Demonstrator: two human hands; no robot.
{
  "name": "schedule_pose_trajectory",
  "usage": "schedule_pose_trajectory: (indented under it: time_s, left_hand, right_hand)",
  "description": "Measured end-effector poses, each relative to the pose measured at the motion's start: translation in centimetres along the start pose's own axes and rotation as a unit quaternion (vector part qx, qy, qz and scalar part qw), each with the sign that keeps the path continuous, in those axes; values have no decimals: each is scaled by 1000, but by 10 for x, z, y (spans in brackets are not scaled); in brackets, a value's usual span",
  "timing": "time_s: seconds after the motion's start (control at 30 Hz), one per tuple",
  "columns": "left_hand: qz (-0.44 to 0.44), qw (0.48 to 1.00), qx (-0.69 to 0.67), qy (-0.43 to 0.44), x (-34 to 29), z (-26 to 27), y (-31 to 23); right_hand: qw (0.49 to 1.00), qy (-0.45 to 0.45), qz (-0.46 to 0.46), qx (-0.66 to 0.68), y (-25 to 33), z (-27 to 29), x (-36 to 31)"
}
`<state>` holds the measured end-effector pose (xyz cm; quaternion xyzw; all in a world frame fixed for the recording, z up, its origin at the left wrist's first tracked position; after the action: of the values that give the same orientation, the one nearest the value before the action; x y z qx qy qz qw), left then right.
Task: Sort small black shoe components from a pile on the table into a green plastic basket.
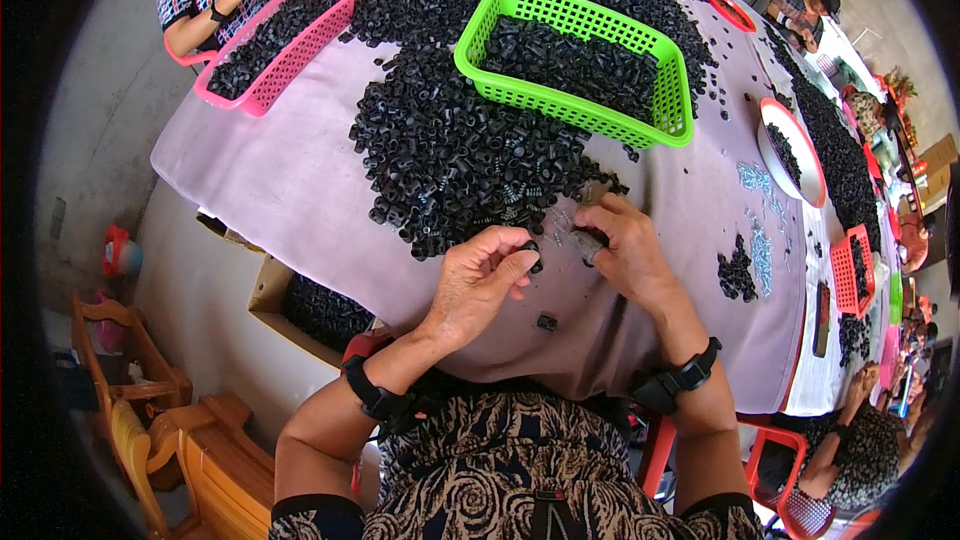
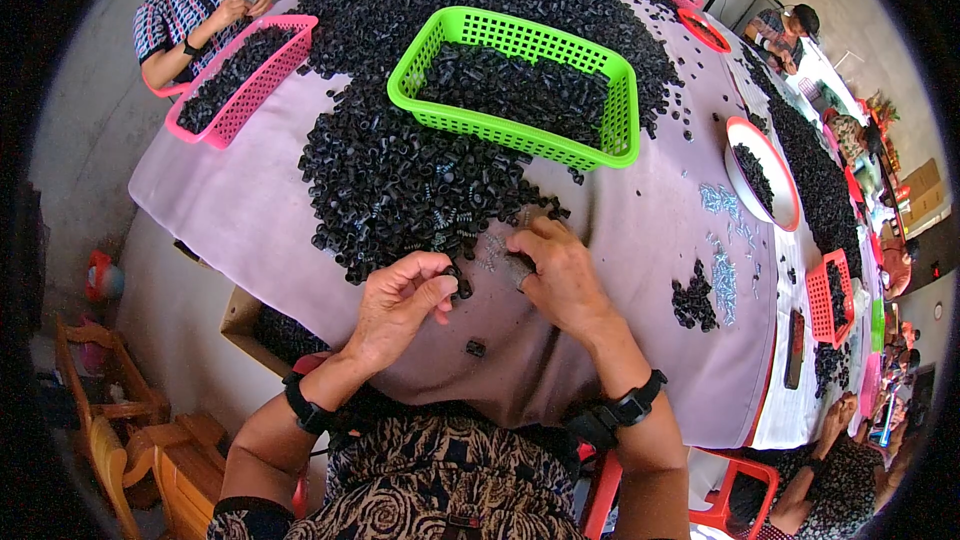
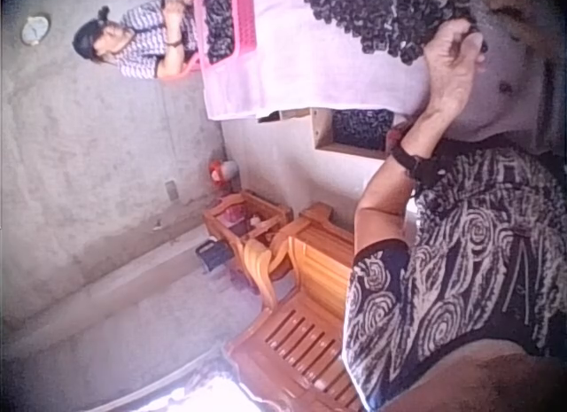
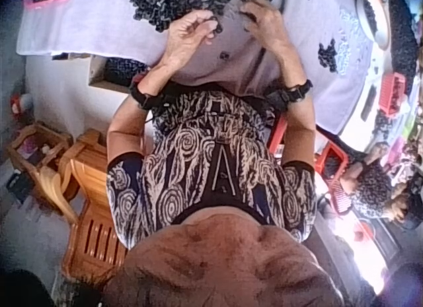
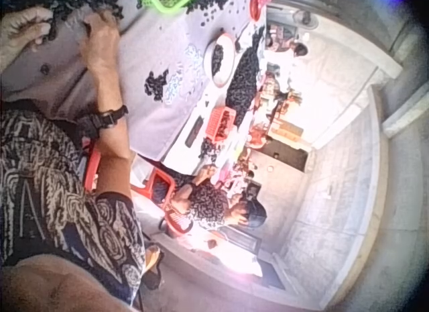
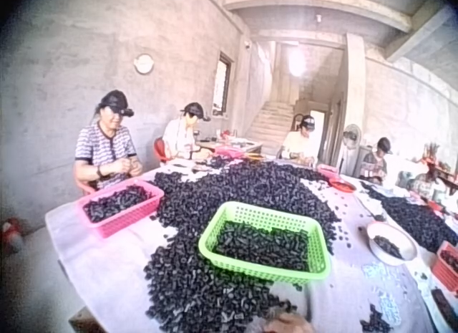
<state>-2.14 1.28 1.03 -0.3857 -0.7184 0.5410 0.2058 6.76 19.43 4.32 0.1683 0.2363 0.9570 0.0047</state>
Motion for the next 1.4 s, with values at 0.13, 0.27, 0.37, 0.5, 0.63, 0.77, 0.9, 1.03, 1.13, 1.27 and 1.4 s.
schedule_pose_trajectory:
  time_s: [0.13, 0.27, 0.37, 0.5, 0.63, 0.77, 0.9, 1.03, 1.13, 1.27, 1.4]
  left_hand:
    - [3, 1000, 8, 8, 1, -1, 2]
    - [3, 1000, 3, 10, -1, -1, 4]
    - [-2, 999, 20, 28, -2, -3, 2]
    - [-4, 999, 34, 39, -4, -4, 2]
    - [-20, 997, 55, 58, -5, -8, 0]
    - [4, 997, 45, 59, -6, -8, 2]
    - [17, 997, 31, 62, -6, -8, 5]
    - [31, 997, 25, 58, -6, -8, 3]
    - [11, 997, 37, 59, -6, -7, 5]
    - [9, 998, 38, 47, -6, -8, 5]
    - [-67, 992, 96, 37, -7, -9, 1]
  right_hand:
    - [999, 31, -2, -13, 5, 6, -1]
    - [1000, 25, -11, 8, 5, 5, 1]
    - [1000, 18, -16, 8, 6, 6, 1]
    - [997, -25, -22, 73, 4, 5, -2]
    - [921, -75, -53, 380, 26, -2, -3]
    - [920, -66, -51, 383, 33, -6, -5]
    - [941, -37, -33, 335, 35, -9, -5]
    - [959, -32, -13, 283, 34, -7, -4]
    - [956, -9, -23, 293, 37, -5, -4]
    - [963, -11, -31, 266, 40, -4, -5]
    - [961, -16, -28, 275, 37, -7, -7]
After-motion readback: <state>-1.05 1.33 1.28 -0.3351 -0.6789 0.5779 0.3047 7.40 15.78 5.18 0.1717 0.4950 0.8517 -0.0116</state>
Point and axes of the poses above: each hand's wrist, its own x-axis towards the middle knuckle, its own z-axis out of the back of the hand, y = z × x, the point moved 2 cm from there along x, towards the middle knuckle, and after that the axes turned 5 degrees about z, right-handed, at the moved point
